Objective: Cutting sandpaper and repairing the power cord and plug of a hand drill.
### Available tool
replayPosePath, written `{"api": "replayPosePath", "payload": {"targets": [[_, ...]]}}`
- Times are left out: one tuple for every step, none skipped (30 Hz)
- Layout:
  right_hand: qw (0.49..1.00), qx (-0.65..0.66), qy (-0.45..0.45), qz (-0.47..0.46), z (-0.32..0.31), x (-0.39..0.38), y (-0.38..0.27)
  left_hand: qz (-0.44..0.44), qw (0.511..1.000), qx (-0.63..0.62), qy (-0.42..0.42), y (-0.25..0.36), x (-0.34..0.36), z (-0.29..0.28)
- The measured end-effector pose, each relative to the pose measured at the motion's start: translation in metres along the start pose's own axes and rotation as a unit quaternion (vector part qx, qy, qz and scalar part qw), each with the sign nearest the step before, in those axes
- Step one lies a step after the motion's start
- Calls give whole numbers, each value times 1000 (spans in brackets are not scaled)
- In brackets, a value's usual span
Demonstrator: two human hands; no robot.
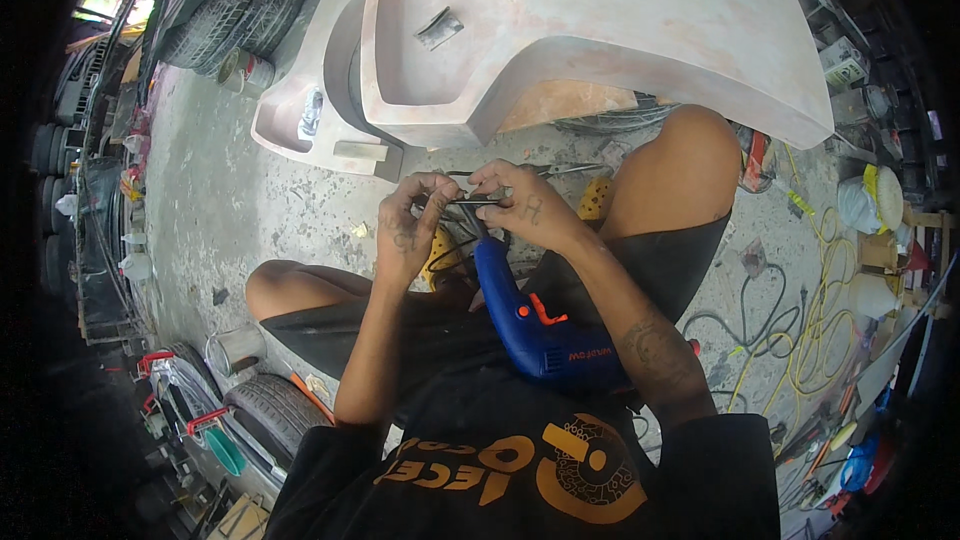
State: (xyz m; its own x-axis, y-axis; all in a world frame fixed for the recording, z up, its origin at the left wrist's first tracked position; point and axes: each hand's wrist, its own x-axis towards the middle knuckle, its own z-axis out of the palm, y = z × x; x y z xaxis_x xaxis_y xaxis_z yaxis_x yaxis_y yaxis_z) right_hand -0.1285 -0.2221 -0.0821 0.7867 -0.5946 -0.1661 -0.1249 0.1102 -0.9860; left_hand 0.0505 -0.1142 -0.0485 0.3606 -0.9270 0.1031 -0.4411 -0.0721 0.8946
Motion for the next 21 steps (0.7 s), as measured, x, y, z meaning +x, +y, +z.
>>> {"api": "replayPosePath", "payload": {"targets": [[1000,8,-15,21,0,0,-3,-11,1000,-8,-11,0,0,0],[1000,8,-17,21,0,0,-5,-21,999,-15,-22,1,1,0],[999,12,-19,31,-1,-1,-8,-22,999,-14,-19,2,2,-1],[999,17,-20,40,-2,-1,-10,-49,997,-51,-31,4,4,-1],[999,16,-23,39,-3,-2,-11,-77,992,-89,-43,5,6,-2],[998,2,-20,53,-4,-4,-12,-77,992,-88,-39,3,7,-4],[998,-12,-17,67,-5,-5,-12,-59,997,-33,-46,1,8,-6],[998,-13,-20,66,-3,-5,-11,-41,997,22,-54,-1,9,-7],[999,-50,3,14,-1,-6,-9,-41,998,23,-52,-1,10,-8],[995,-87,26,-38,-1,-6,-5,-55,996,24,-61,0,12,-8],[995,-88,25,-39,-1,-5,-2,-70,995,25,-70,0,13,-8],[992,-111,35,-56,-1,-4,0,-69,995,24,-69,-2,13,-7],[987,-134,46,-73,-1,-4,1,-83,992,-46,-81,-7,13,-4],[987,-135,46,-73,-2,-5,2,-97,984,-116,-93,-10,13,-2],[972,-198,51,-115,-3,-5,-1,-96,984,-116,-93,-11,13,-1],[951,-260,56,-156,-3,-5,-3,-92,985,-118,-86,-11,13,1],[951,-260,55,-156,-3,-6,-6,-88,986,-120,-79,-12,13,1],[958,-245,53,-138,-3,-7,-9,-88,986,-120,-78,-10,14,1],[965,-229,51,-120,-3,-7,-11,-92,986,-118,-68,-9,16,0],[965,-228,51,-121,-4,-6,-9,-97,987,-115,-57,-7,19,0],[963,-233,49,-128,-6,-6,-7,-96,987,-116,-58,-4,21,-1]]}}
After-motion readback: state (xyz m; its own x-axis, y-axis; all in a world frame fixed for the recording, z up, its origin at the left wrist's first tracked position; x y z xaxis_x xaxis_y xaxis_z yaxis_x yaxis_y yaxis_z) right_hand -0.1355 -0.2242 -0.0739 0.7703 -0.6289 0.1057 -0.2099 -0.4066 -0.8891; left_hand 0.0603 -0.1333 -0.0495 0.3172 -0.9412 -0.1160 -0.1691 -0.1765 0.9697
